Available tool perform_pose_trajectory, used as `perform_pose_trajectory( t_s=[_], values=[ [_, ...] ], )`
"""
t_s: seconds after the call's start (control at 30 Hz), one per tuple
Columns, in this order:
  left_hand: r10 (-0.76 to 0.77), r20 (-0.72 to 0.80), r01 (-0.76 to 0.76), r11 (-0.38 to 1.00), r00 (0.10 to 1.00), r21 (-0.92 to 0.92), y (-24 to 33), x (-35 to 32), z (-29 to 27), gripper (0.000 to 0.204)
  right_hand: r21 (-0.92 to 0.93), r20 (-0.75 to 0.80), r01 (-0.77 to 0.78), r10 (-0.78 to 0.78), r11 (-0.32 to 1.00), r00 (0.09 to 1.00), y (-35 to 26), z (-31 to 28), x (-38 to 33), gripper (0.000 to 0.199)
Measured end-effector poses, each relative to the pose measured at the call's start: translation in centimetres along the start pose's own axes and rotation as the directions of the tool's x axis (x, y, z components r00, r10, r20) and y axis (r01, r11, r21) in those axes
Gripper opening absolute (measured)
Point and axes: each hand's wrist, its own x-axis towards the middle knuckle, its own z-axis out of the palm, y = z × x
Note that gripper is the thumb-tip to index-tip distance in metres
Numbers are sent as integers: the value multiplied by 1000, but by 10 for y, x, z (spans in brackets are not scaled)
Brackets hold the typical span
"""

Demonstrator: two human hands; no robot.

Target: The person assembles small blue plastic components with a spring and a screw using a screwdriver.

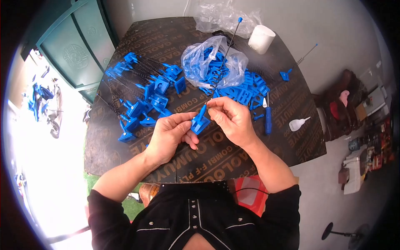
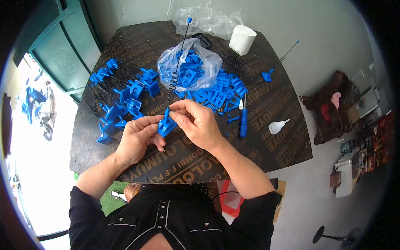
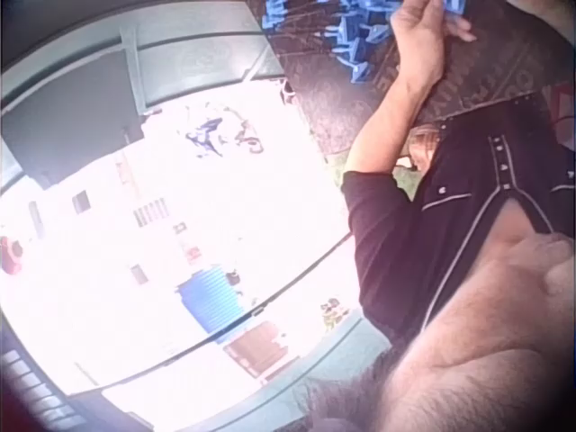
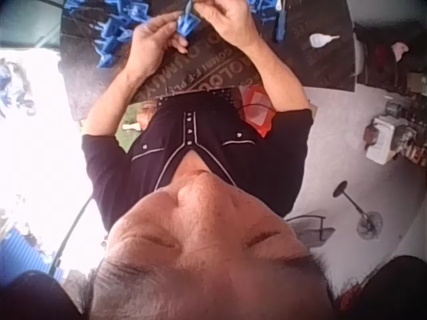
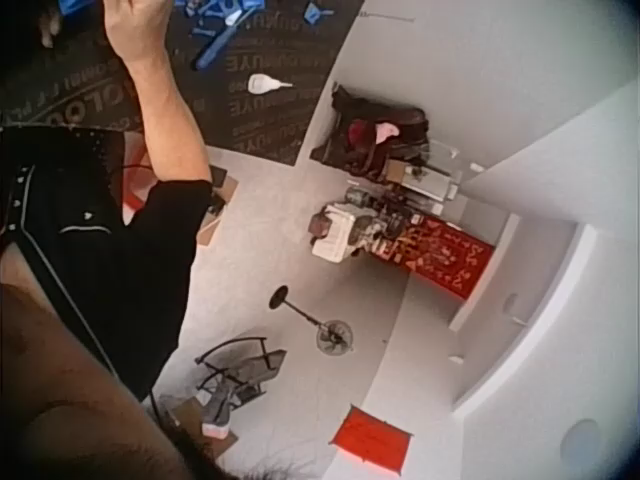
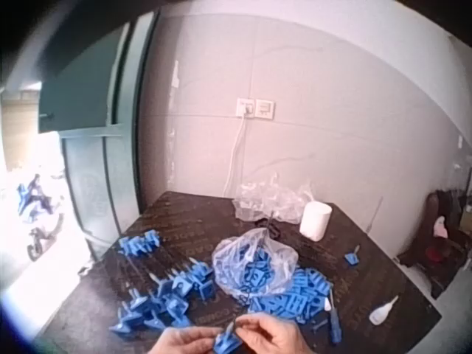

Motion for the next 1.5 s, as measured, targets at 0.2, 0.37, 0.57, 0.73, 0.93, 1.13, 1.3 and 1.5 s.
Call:
perform_pose_trajectory(
  t_s=[0.2,0.37,0.57,0.73,0.93,1.13,1.3,1.5],
  values=[
    [85,-12,-81,978,996,194,-3,-3,3,31,10,-15,-12,12,1000,1000,2,0,-2,13],
    [107,-1,-102,957,994,271,-7,-4,4,32,-57,47,-51,54,997,997,2,-3,-4,10],
    [67,-3,-56,856,998,514,-8,-2,5,33,-87,43,-4,7,996,999,-3,-1,0,7],
    [-29,47,16,966,998,258,-1,1,2,36,-31,138,37,-32,999,990,-5,-3,1,7],
    [-137,58,129,984,989,121,3,2,3,29,-36,226,22,-14,999,974,-1,-6,0,7],
    [-121,64,119,992,991,33,4,2,1,26,-22,168,20,-16,1000,986,-15,-4,-1,14],
    [-81,17,81,997,997,12,8,4,0,24,-237,55,6,7,972,998,-33,-26,1,23],
    [-79,-17,79,996,997,-31,14,4,-3,30,-918,-168,-199,118,343,979,-29,-85,-32,22]
  ],
)
